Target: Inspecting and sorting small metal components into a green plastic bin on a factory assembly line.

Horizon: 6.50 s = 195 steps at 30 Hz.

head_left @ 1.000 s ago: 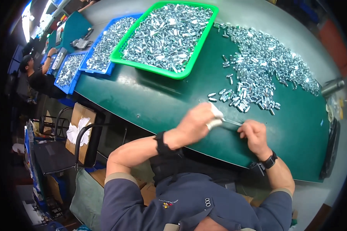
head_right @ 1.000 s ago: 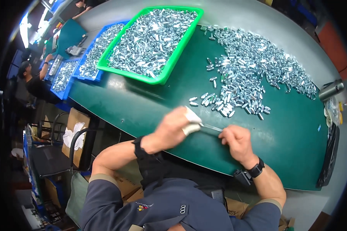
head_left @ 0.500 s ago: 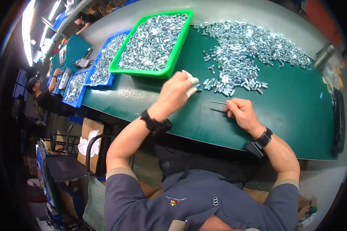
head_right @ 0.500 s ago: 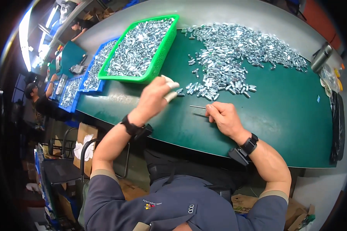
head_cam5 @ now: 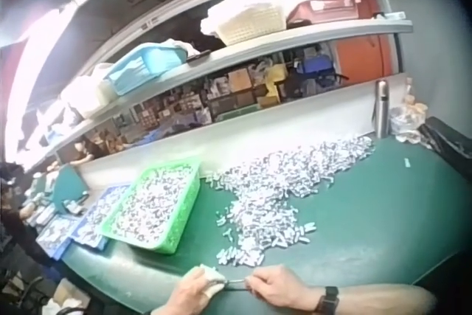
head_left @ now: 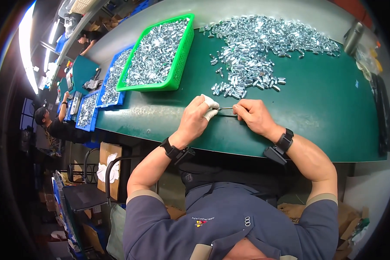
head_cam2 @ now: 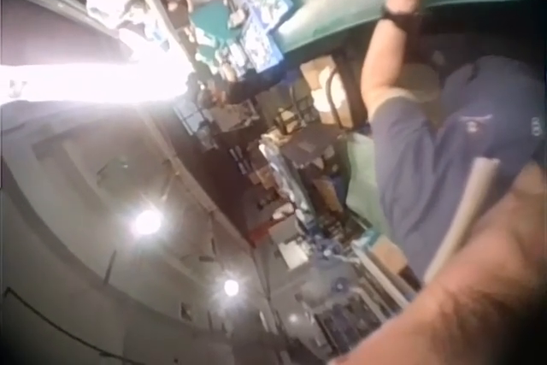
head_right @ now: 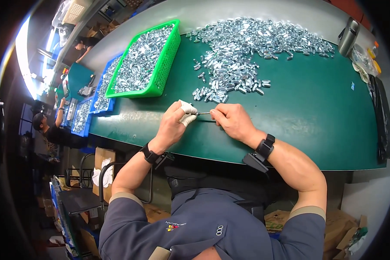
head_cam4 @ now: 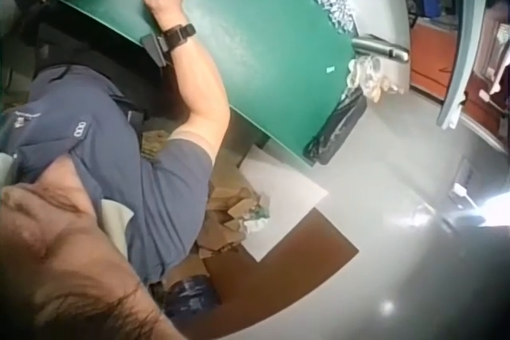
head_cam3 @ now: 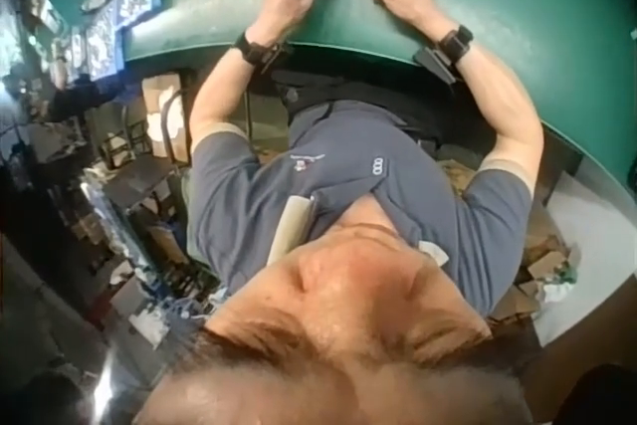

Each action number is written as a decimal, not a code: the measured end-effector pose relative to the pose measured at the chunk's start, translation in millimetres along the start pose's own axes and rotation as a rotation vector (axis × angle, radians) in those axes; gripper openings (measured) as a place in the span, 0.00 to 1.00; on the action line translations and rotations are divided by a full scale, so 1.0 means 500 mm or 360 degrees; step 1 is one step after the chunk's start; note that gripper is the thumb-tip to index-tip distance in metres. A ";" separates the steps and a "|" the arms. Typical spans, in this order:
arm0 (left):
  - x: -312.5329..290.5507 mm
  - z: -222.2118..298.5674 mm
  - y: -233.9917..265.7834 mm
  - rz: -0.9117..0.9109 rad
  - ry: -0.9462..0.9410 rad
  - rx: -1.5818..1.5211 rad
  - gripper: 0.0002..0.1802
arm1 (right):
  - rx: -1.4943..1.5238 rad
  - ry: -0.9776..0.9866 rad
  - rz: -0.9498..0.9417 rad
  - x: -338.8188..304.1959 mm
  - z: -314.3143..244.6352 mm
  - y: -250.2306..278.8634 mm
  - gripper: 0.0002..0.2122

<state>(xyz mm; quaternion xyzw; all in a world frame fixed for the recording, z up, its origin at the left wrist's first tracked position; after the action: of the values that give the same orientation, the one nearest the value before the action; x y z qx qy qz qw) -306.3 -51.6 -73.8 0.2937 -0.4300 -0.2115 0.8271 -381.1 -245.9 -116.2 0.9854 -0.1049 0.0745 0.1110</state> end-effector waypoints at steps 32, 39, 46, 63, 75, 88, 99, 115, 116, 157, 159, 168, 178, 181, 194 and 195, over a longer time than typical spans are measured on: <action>-0.043 0.025 -0.029 0.0112 0.0113 -0.0272 0.07 | -0.0140 0.0098 -0.0108 -0.013 -0.012 -0.020 0.18; 0.030 0.016 0.091 0.0113 -0.0173 0.0202 0.09 | 0.0367 -0.0121 0.0182 0.005 0.005 0.019 0.18; 0.142 -0.062 0.228 0.0522 -0.0370 0.0996 0.13 | 0.0479 -0.0275 0.0180 0.020 0.038 0.034 0.18; 0.012 -0.043 -0.026 -0.0129 0.0092 -0.0197 0.10 | -0.0124 -0.0045 0.0038 0.012 0.000 0.012 0.14; 0.040 -0.009 -0.062 -0.0079 -0.0048 -0.0295 0.10 | -0.0043 -0.0127 -0.0013 0.012 -0.001 0.005 0.16; 0.177 -0.068 0.169 0.0463 -0.0364 0.0845 0.13 | 0.0287 -0.0277 0.0278 0.016 0.021 0.037 0.19; 0.065 -0.137 -0.041 -0.0102 0.0267 -0.0006 0.13 | 0.0239 -0.0224 0.0187 0.018 0.010 0.035 0.18; 0.046 -0.027 -0.073 -0.0016 0.0218 -0.0343 0.13 | 0.0131 -0.0055 0.0136 0.017 0.012 0.026 0.17; 0.047 -0.026 -0.074 0.0016 0.0184 -0.0321 0.13 | 0.0131 -0.0054 0.0138 0.016 0.012 0.025 0.17; 0.116 -0.033 0.100 0.0303 -0.0267 0.0386 0.11 | 0.0337 -0.0176 0.0210 0.020 0.029 0.041 0.21; 0.143 -0.067 0.172 0.0511 -0.0288 0.0729 0.12 | 0.0333 -0.0215 0.0243 0.023 0.027 0.044 0.21; 0.087 -0.065 -0.011 -0.0501 -0.0203 0.0403 0.17 | 0.0222 -0.0194 0.0164 0.017 0.021 0.040 0.21; 0.068 -0.095 -0.036 -0.0113 0.0961 -0.0777 0.11 | 0.0206 -0.0112 0.0040 0.016 0.012 0.031 0.19; 0.052 -0.089 -0.050 -0.0037 0.1151 -0.1107 0.10 | 0.0215 -0.0070 0.0057 0.016 0.017 0.032 0.18; 0.009 -0.068 -0.085 -0.0092 0.1161 -0.1243 0.08 | 0.0235 -0.0170 0.0059 0.016 0.014 0.035 0.20; 0.005 -0.069 -0.088 -0.0094 0.1158 -0.1246 0.08 | 0.0235 -0.0204 0.0046 0.016 0.013 0.036 0.21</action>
<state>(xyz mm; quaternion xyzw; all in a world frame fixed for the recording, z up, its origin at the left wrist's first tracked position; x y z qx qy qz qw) -280.4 -75.0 -117.3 0.0294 0.0039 -0.2638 0.9641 -376.6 -266.0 -117.5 0.9921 -0.1201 0.0206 0.0300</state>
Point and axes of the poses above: each hand's wrist, its own x-axis towards the middle knuckle, its own y-axis out of the back of the hand, z = x × y, the point moved 4 cm from there along x, towards the middle knuckle, and after that the axes turned 9 degrees about z, right-handed, at the moved point
